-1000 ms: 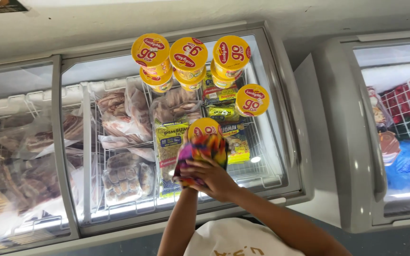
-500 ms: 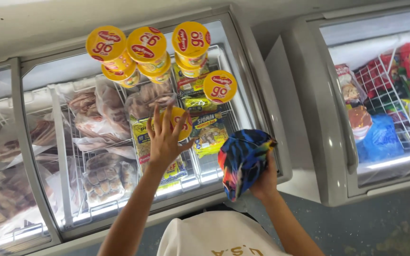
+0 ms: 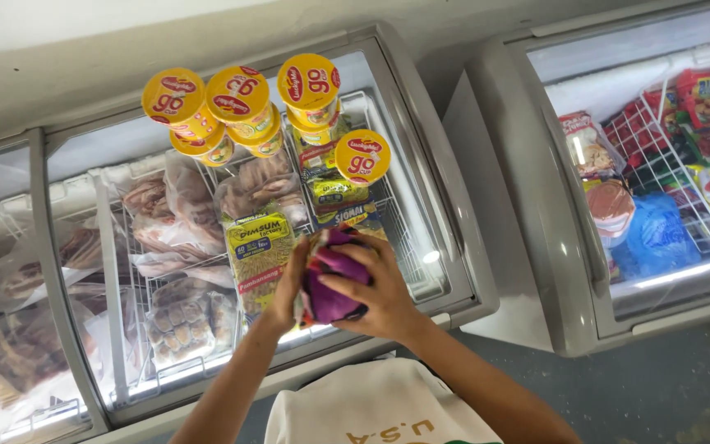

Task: The recorder wipes cup noodles with a colorful rag and organizes them onto a grocery store shelf.

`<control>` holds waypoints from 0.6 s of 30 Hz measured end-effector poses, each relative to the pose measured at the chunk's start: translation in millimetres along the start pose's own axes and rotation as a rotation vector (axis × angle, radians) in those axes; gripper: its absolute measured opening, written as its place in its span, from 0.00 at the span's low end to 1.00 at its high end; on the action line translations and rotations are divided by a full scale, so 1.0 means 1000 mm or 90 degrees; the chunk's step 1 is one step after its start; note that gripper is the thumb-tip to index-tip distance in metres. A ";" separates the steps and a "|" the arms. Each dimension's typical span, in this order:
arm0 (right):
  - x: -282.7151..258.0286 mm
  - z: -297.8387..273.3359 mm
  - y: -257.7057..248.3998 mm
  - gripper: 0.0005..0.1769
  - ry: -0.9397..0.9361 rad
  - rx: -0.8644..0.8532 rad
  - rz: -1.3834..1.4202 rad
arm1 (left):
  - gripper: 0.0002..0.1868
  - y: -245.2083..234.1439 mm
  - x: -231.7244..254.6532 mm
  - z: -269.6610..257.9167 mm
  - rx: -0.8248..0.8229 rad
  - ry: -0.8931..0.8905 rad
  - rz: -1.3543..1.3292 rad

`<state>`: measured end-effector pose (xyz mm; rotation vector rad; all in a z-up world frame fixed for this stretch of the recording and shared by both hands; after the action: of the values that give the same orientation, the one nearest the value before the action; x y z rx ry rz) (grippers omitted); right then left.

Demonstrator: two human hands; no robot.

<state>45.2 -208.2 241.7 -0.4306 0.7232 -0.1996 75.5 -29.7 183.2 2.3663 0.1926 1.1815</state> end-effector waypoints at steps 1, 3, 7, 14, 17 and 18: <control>0.002 -0.001 0.004 0.39 -0.024 0.013 0.029 | 0.39 0.012 0.012 -0.013 0.034 0.206 0.194; 0.009 -0.013 0.018 0.41 -0.049 0.020 0.064 | 0.38 0.035 0.028 -0.040 0.078 0.410 0.386; 0.042 -0.037 0.043 0.41 0.404 0.150 0.506 | 0.35 0.054 0.040 -0.069 0.162 0.684 0.822; 0.013 -0.015 0.028 0.38 0.193 0.055 0.271 | 0.37 -0.084 -0.082 0.017 0.229 0.552 0.823; 0.013 -0.023 0.030 0.38 0.246 0.061 0.338 | 0.34 -0.054 -0.063 -0.005 0.204 0.462 0.656; 0.014 -0.024 0.031 0.38 0.249 0.067 0.337 | 0.34 -0.034 -0.045 -0.018 0.198 0.460 0.660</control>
<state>40.0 -191.9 203.6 -0.0863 1.1780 0.1841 36.9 -8.4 144.2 2.1570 -0.7655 2.6112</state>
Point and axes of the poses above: each hand's wrist, its own z-axis towards the middle knuckle, its own y-axis out of the palm, x = y × z, the point moved 3 cm from there along z, towards the middle knuckle, and after that the axes turned 5 degrees about z, right-handed, at the moved point
